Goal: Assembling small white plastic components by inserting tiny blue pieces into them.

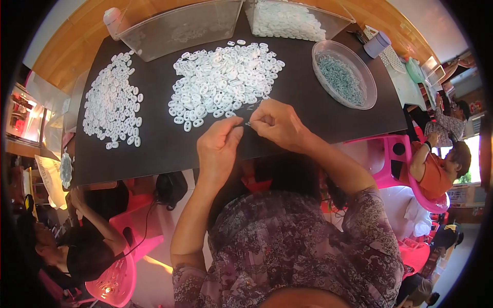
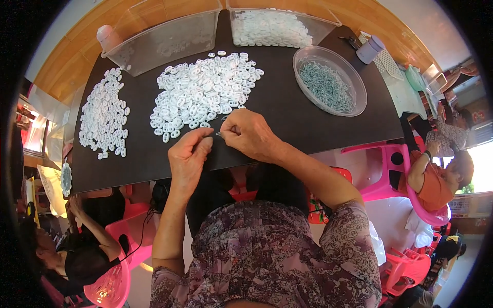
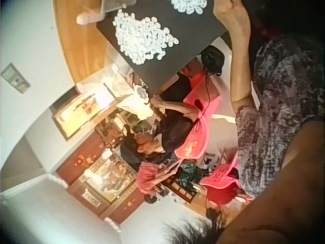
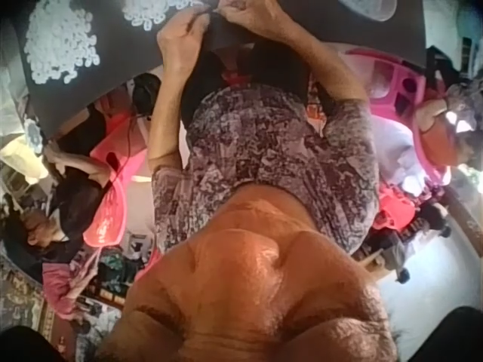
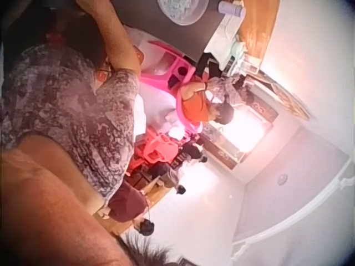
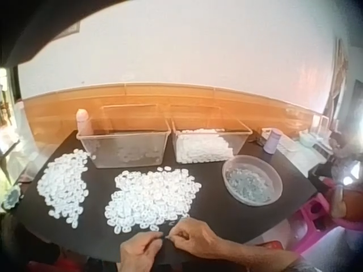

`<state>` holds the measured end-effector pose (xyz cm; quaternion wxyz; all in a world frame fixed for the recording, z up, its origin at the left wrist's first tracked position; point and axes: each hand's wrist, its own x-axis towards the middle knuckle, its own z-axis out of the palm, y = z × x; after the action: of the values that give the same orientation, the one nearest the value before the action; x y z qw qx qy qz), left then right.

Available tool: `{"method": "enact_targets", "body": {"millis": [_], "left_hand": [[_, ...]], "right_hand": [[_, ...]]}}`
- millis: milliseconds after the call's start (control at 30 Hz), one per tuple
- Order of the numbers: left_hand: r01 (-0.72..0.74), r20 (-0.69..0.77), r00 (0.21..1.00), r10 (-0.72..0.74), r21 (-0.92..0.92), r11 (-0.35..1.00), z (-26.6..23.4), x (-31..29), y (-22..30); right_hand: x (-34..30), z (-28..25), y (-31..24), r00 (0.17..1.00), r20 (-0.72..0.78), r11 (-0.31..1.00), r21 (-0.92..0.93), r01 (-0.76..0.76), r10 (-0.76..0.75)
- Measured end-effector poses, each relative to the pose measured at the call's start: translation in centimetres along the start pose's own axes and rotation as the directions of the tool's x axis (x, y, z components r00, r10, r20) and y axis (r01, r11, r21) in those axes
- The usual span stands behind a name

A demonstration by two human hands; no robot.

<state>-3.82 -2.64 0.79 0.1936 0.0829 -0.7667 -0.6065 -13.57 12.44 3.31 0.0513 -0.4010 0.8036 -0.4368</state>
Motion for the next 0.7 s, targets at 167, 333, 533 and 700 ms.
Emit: {"method": "enact_targets", "body": {"millis": [167, 333, 533, 700], "left_hand": [[-0.27, 0.064, 0.963, 0.263, 0.231, 0.935, 0.7, 1.4, 0.5], [-0.229, 0.075, 0.973, 0.217, 0.24, 0.943, 0.8, 1.7, 0.6], [0.309, 0.176, 0.94, -0.292, -0.077, 0.948, 0.2, 2.1, 1.3], [0.498, 0.234, 0.859, -0.455, -0.174, 0.85, 0.2, 2.4, 1.6]], "right_hand": [[0.2, -0.1, 0.5, 0.977, 0.089, 0.936, 0.283, -0.21, 0.192], [0.2, -0.1, 0.1, 0.962, 0.124, 0.901, 0.338, -0.272, 0.244], [0.0, 0.9, 0.4, 0.996, -0.089, 0.991, 0.136, 0.0, 0.012], [0.5, 1.6, 1.1, 0.902, -0.229, 0.929, -0.133, 0.345, -0.367]]}}
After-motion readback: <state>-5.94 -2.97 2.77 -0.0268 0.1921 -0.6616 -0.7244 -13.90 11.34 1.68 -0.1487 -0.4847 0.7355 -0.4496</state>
